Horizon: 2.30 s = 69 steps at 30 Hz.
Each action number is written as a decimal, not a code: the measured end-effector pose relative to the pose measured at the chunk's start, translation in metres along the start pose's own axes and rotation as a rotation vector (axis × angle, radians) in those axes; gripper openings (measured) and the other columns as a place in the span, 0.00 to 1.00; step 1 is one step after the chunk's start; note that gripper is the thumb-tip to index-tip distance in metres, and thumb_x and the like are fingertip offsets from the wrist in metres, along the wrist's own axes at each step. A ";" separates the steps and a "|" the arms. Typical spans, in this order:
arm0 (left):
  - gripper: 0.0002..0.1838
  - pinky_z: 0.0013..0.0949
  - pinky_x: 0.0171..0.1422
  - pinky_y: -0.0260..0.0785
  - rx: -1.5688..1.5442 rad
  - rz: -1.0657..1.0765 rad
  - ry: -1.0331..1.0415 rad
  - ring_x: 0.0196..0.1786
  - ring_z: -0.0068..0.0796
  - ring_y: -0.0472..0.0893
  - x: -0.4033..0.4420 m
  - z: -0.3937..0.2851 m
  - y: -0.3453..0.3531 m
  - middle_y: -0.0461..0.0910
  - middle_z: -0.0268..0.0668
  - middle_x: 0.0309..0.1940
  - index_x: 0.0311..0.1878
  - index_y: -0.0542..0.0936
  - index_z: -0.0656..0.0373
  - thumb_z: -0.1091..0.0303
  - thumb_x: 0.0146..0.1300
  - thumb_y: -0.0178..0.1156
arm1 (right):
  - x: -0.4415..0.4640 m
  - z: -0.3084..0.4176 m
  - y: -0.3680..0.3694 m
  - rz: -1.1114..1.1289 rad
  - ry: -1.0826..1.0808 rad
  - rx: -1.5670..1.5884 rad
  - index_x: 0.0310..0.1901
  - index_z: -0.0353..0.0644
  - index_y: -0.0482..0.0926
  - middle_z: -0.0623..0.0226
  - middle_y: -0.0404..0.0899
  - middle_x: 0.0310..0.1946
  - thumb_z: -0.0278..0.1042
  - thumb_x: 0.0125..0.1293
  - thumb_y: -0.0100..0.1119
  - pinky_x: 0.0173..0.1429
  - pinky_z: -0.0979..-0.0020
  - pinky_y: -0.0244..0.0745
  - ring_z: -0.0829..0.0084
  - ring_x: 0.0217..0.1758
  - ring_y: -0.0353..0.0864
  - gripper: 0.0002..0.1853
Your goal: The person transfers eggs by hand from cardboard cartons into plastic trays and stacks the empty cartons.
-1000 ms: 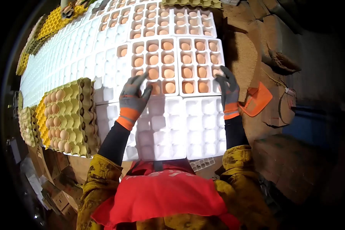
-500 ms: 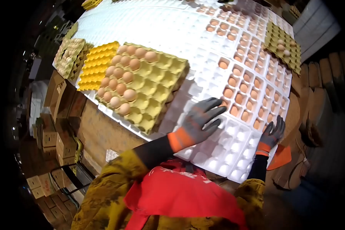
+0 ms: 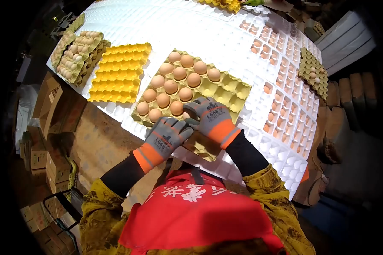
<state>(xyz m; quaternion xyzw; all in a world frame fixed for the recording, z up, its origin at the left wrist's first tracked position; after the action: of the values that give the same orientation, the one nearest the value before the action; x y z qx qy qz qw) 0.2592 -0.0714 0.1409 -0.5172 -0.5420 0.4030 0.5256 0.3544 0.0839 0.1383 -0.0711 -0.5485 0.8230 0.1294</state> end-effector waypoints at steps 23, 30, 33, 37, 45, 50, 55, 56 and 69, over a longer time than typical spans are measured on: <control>0.29 0.42 0.48 0.79 -0.272 -0.098 -0.325 0.49 0.47 0.84 -0.005 0.071 -0.041 0.77 0.48 0.55 0.63 0.80 0.45 0.74 0.55 0.66 | 0.028 -0.059 -0.041 -0.161 0.416 1.296 0.63 0.41 0.77 0.65 0.80 0.49 0.28 0.60 0.65 0.44 0.72 0.82 0.76 0.44 0.82 0.27; 0.29 0.46 0.51 0.77 -0.052 0.134 -0.253 0.56 0.48 0.80 0.030 0.057 -0.025 0.72 0.46 0.64 0.56 0.78 0.46 0.60 0.48 0.74 | 0.070 -0.023 -0.042 -0.122 0.217 -0.149 0.51 0.41 0.82 0.51 0.76 0.60 0.56 0.55 0.75 0.57 0.55 0.78 0.52 0.53 0.82 0.30; 0.26 0.45 0.49 0.77 0.179 0.279 -0.220 0.52 0.45 0.80 0.046 0.053 -0.014 0.73 0.43 0.60 0.47 0.78 0.46 0.60 0.42 0.75 | 0.099 -0.024 0.021 -0.298 0.215 -0.663 0.42 0.48 0.84 0.54 0.81 0.50 0.39 0.61 0.56 0.43 0.58 0.74 0.63 0.45 0.82 0.11; 0.27 0.45 0.50 0.80 0.126 0.203 -0.182 0.51 0.51 0.84 0.044 0.075 -0.003 0.74 0.44 0.65 0.52 0.82 0.45 0.66 0.44 0.72 | 0.084 -0.035 -0.010 -0.228 0.162 -0.242 0.44 0.49 0.84 0.55 0.82 0.47 0.45 0.58 0.65 0.45 0.57 0.79 0.59 0.50 0.84 0.14; 0.27 0.40 0.63 0.74 -0.455 -0.196 -0.156 0.62 0.42 0.78 0.074 -0.022 -0.041 0.75 0.46 0.63 0.57 0.81 0.62 0.76 0.51 0.75 | -0.234 -0.145 -0.043 -0.830 0.466 0.418 0.47 0.41 0.82 0.59 0.79 0.48 0.39 0.49 0.83 0.56 0.61 0.80 0.59 0.54 0.82 0.25; 0.28 0.40 0.54 0.79 -0.636 -0.042 -0.005 0.52 0.43 0.85 0.168 -0.206 0.068 0.79 0.46 0.58 0.52 0.85 0.54 0.63 0.44 0.82 | -0.401 -0.215 -0.028 -0.655 0.943 0.087 0.48 0.46 0.79 0.59 0.77 0.53 0.42 0.50 0.82 0.54 0.58 0.80 0.58 0.52 0.81 0.26; 0.21 0.45 0.45 0.79 -0.384 0.111 -0.053 0.48 0.46 0.84 0.241 -0.296 0.176 0.77 0.43 0.53 0.48 0.81 0.51 0.58 0.53 0.76 | -0.413 -0.256 0.004 -0.496 0.962 -0.039 0.53 0.49 0.79 0.52 0.72 0.63 0.46 0.53 0.78 0.56 0.54 0.80 0.51 0.61 0.79 0.26; 0.20 0.45 0.45 0.79 -0.338 0.152 -0.086 0.48 0.46 0.83 0.249 -0.302 0.179 0.77 0.43 0.53 0.48 0.81 0.51 0.58 0.54 0.75 | -0.417 -0.259 0.005 -0.531 0.928 -0.054 0.54 0.49 0.81 0.53 0.73 0.63 0.45 0.57 0.76 0.55 0.56 0.80 0.51 0.60 0.79 0.24; 0.25 0.44 0.59 0.73 -0.569 -0.313 -0.051 0.53 0.48 0.80 0.205 -0.257 0.209 0.79 0.46 0.54 0.63 0.80 0.58 0.81 0.62 0.58 | -0.482 -0.320 0.020 -1.045 0.708 0.293 0.63 0.37 0.77 0.55 0.78 0.63 0.22 0.72 0.51 0.74 0.60 0.67 0.59 0.69 0.74 0.19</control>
<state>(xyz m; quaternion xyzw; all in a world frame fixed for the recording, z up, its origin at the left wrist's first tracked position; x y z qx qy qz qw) 0.5594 0.1322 -0.0016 -0.5436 -0.7189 0.1626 0.4016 0.8952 0.2190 -0.0163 -0.0434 -0.3170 0.6446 0.6943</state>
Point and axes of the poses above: each hand's wrist, its own x-axis towards the middle knuckle, its own y-axis out of the palm, z = x × y, the point moved 2 cm from there along x, towards the middle knuckle
